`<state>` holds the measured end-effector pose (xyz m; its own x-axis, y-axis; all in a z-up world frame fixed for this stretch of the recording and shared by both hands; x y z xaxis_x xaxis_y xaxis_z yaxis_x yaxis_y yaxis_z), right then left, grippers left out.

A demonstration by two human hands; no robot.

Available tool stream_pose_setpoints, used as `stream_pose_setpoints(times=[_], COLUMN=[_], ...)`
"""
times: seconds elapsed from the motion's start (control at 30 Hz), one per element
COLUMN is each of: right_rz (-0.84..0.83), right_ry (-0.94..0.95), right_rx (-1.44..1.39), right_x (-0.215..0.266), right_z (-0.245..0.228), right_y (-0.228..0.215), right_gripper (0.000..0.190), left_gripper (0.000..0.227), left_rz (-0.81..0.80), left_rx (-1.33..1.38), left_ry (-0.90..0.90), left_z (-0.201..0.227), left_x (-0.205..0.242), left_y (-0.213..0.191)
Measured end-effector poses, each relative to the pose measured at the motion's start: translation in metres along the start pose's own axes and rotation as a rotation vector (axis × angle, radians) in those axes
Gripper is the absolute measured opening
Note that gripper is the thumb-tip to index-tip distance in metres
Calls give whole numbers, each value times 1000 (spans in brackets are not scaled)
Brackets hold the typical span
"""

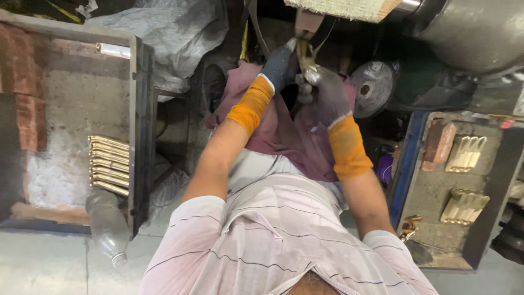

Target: The person sits on the floor and repeatedly presses a brass-colored metal handle against a rotating grinding wheel to smooth its surface. They rotate the handle to work different sides and inspect it between passes. Finished handles are placed in a nearby tray.

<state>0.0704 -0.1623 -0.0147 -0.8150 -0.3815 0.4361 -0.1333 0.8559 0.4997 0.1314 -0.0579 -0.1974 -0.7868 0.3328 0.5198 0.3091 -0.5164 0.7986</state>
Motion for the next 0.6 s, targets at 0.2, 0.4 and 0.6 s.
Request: stream_pose_setpoints(times=[0.2, 0.4, 0.6], right_rz=[-39, 31, -100], right_ry=[154, 155, 246], right_rx=[-6, -104, -273], right_x=[-52, -94, -106], right_z=[6, 2, 12], right_y=[-14, -25, -21], right_gripper=[13, 6, 16], left_gripper=[39, 35, 33], left_rz=[-91, 260, 551], left_rx=[39, -943, -1868], left_ry=[124, 435, 610], left_z=[-10, 0, 8], left_x=[-31, -67, -73], left_y=[-24, -54, -56])
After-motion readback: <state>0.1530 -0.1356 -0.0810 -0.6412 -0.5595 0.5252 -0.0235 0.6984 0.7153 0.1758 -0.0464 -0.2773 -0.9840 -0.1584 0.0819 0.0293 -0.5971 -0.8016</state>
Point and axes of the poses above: each hand's wrist, its own x-axis away from the middle knuckle, its own y-axis out of the palm, z = x × y, the point moved 5 cm from there along -x, towards the middle knuckle, and after that the axes turned 7 degrees about -y, right-handed, at the moved point
